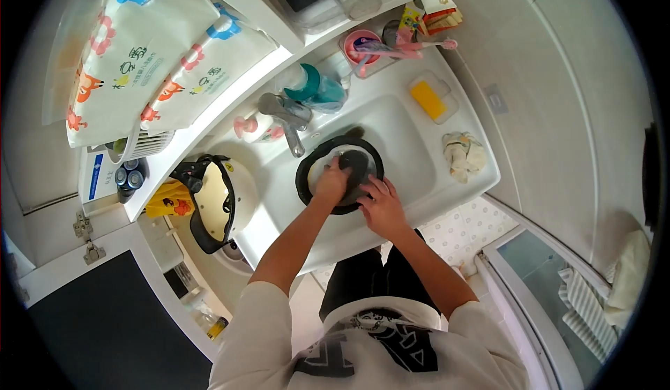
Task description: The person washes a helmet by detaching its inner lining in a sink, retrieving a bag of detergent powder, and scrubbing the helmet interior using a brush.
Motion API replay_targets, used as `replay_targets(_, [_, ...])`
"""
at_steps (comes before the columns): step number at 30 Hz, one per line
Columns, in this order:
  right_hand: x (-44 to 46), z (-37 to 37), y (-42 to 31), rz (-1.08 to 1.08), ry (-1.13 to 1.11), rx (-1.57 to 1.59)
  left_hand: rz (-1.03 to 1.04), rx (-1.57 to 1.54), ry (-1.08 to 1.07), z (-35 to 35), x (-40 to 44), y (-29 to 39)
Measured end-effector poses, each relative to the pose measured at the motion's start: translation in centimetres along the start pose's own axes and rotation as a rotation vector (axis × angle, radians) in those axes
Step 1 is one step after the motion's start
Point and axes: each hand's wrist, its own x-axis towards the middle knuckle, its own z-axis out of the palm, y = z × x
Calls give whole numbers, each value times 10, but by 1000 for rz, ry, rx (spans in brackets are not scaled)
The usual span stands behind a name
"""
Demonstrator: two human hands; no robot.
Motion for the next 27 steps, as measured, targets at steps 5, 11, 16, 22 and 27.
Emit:
replay_targets(5, [-5, -1, 5, 3, -1, -1, -48, -71, 56, -29, -16, -22])
replay_targets(11, [-6, 2, 12, -23, 22, -27, -352, -356, 178, -96, -79, -27])
replay_targets(16, [4, -3, 3, -48, -17, -16, -556, -601, 275, -103, -121, -52])
replay_targets(22, [16, -1, -4, -39, -195, -149, -655, -581, 335, -78, -153, -64])
replay_targets(27, [17, 10, -4, -88, -187, -191, -715, -598, 390, -53, -178, -79])
